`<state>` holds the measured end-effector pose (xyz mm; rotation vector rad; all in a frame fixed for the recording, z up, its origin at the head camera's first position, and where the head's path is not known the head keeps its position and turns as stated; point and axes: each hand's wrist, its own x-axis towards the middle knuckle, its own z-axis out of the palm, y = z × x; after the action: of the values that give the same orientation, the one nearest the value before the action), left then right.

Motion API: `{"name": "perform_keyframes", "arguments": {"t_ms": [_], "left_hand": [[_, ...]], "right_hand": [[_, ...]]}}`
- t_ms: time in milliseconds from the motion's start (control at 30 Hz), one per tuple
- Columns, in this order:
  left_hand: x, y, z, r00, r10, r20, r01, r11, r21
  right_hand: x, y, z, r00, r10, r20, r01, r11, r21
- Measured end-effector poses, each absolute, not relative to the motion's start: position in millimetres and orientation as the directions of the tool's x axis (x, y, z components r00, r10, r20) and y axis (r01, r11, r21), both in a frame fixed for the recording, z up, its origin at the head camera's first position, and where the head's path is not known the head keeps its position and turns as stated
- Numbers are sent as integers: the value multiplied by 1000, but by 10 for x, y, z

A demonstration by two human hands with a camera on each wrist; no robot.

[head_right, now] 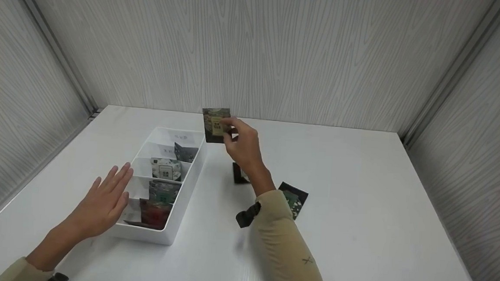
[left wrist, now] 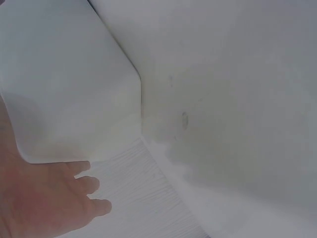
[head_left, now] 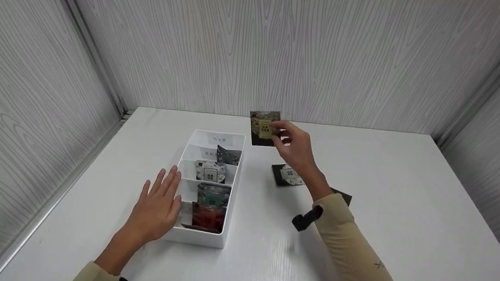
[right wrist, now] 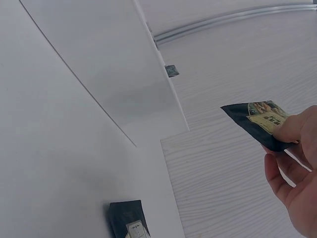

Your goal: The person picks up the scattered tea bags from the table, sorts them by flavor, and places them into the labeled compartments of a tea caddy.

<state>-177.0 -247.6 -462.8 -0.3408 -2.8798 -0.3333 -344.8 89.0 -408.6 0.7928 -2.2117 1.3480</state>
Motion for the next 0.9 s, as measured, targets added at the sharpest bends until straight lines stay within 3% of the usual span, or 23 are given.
{"name": "perform_keyframes", "arguments": {"t_ms": [467, 900], "left_hand": [[-1769, -2483, -4625, -951, 197, 238, 240, 957, 164], [-1782, -2453, -4622, -940, 218, 261, 268, 948, 171]], "right_hand": [[-3575, 555, -4129, -734, -268, 624, -678, 336, -653], [-3670, 318, -4169, -708, -308, 635, -702, 400, -589]]}}
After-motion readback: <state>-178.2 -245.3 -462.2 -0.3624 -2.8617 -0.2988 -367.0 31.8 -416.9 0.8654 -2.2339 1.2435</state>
